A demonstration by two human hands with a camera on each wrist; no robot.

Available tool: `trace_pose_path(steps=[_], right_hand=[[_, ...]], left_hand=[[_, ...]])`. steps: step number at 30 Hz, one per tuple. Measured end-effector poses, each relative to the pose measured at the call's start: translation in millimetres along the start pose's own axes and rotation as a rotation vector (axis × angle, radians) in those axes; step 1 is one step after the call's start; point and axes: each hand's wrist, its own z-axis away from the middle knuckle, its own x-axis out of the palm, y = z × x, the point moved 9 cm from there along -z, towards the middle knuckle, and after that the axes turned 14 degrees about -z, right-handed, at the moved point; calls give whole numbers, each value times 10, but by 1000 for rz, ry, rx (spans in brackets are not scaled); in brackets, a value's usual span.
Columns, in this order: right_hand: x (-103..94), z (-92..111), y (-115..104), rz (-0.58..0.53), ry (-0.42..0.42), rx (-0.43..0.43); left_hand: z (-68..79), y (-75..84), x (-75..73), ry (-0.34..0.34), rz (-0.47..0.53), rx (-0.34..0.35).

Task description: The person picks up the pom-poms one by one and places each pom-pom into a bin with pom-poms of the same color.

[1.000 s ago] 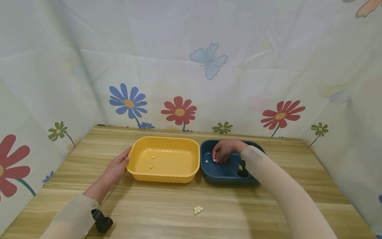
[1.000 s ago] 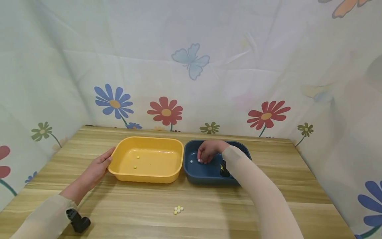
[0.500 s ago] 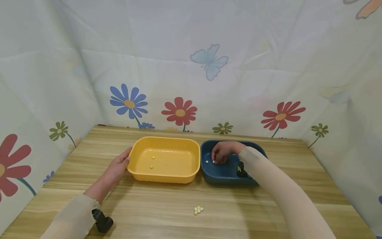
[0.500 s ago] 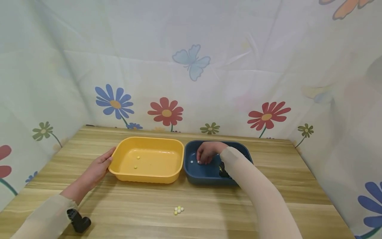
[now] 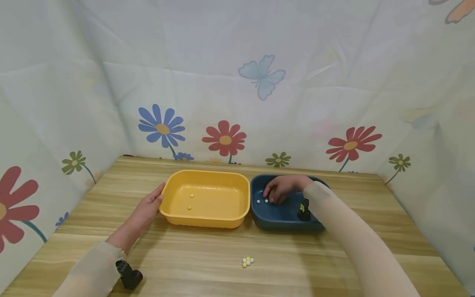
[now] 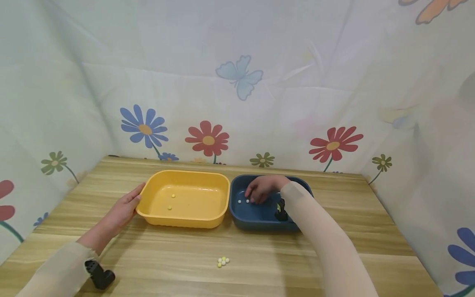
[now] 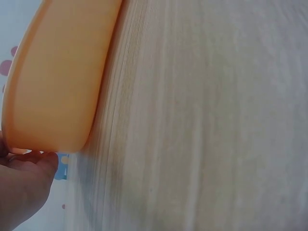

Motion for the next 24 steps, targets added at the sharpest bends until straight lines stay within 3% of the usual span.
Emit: trace_pose_path(steps=[7, 13, 20, 24], right_hand=[[-64, 316, -246, -32, 98, -70], [-129, 617, -512, -85, 270, -248], [241, 1018, -779, -100, 330, -423], [470, 1143, -831, -128, 330, -491]], left_hand=[[16, 8, 2, 1, 28, 4], [22, 6, -9, 17, 32, -1], [8, 13, 10, 19, 21, -2], [14, 8, 17, 20, 36, -6]])
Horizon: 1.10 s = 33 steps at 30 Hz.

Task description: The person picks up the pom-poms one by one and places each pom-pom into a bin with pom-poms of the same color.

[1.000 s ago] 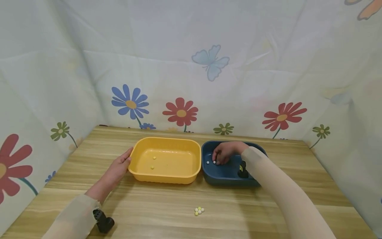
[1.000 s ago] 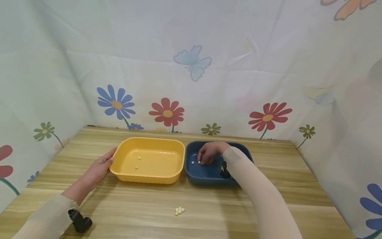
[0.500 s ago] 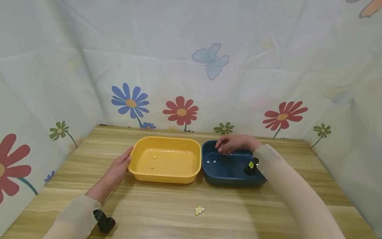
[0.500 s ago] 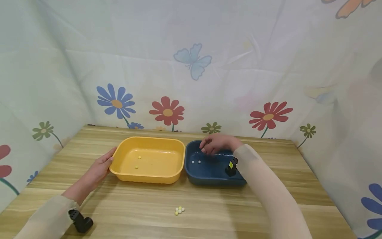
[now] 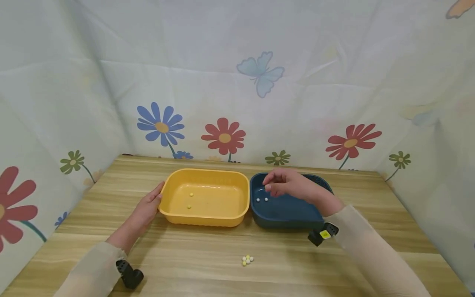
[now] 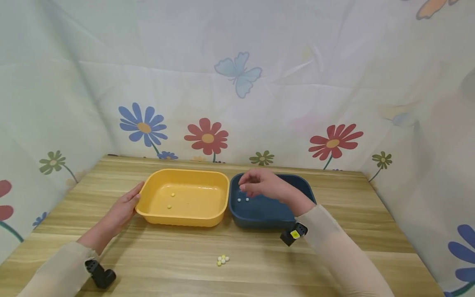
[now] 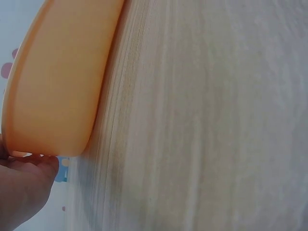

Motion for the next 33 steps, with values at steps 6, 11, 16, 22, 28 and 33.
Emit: trace_pose_path(steps=[6, 11, 16, 22, 28, 33], right_hand=[[295, 207, 14, -42, -9, -11], [568, 317, 149, -62, -68, -9], [757, 365, 314, -66, -105, 1], [873, 393, 489, -40, -136, 0], [983, 373, 611, 5, -203, 1], [1051, 359, 707, -4, -250, 39]], left_hand=[[14, 14, -6, 2, -4, -6], [21, 20, -2, 1, -9, -14], [19, 29, 6, -3, -8, -29], [25, 29, 14, -6, -28, -31], [30, 17, -3, 6, -52, -36], [23, 27, -5, 7, -63, -30]])
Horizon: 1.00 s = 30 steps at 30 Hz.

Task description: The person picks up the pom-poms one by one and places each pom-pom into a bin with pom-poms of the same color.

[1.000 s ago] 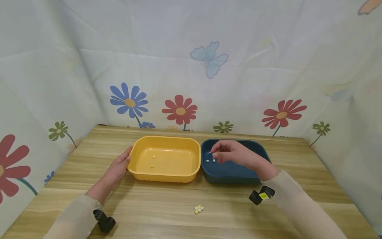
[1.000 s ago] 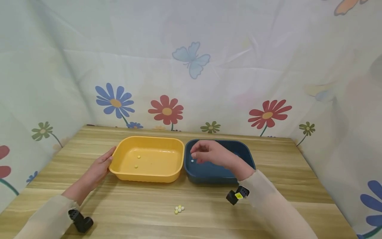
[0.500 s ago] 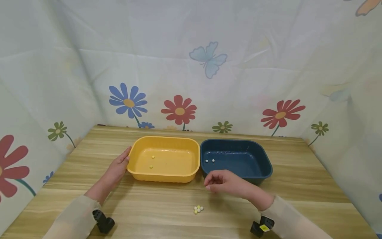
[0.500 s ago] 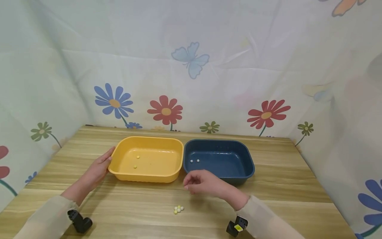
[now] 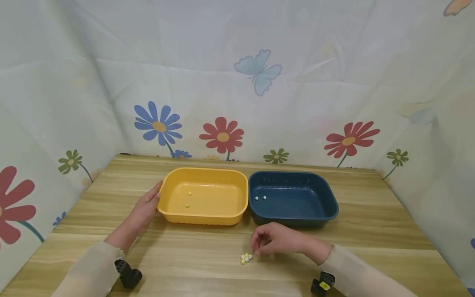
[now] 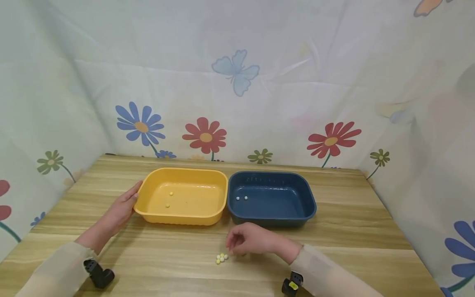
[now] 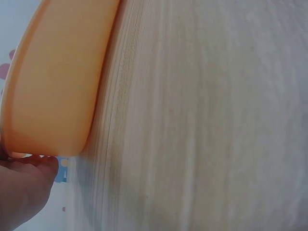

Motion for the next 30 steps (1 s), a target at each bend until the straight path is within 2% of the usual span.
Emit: trace_pose_path(steps=[13, 30], right_hand=[[136, -79, 25, 159, -76, -13], [211, -98, -2, 313, -18, -41]], left_hand=[[18, 16, -4, 3, -14, 15], [45, 39, -11, 11, -43, 9]])
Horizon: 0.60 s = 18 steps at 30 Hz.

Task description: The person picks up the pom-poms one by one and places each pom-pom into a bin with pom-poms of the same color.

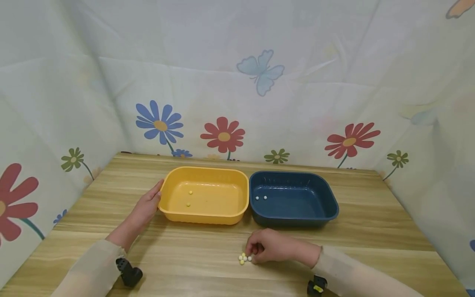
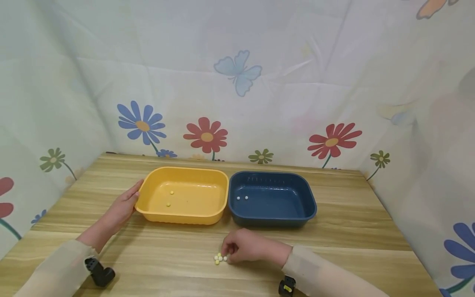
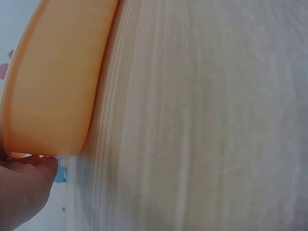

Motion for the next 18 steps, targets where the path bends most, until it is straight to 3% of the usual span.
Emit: trace_pose_path(steps=[18], right_hand=[[-146, 27, 61, -125, 6, 82]], left_hand=[[-15, -16, 6, 1, 6, -6]])
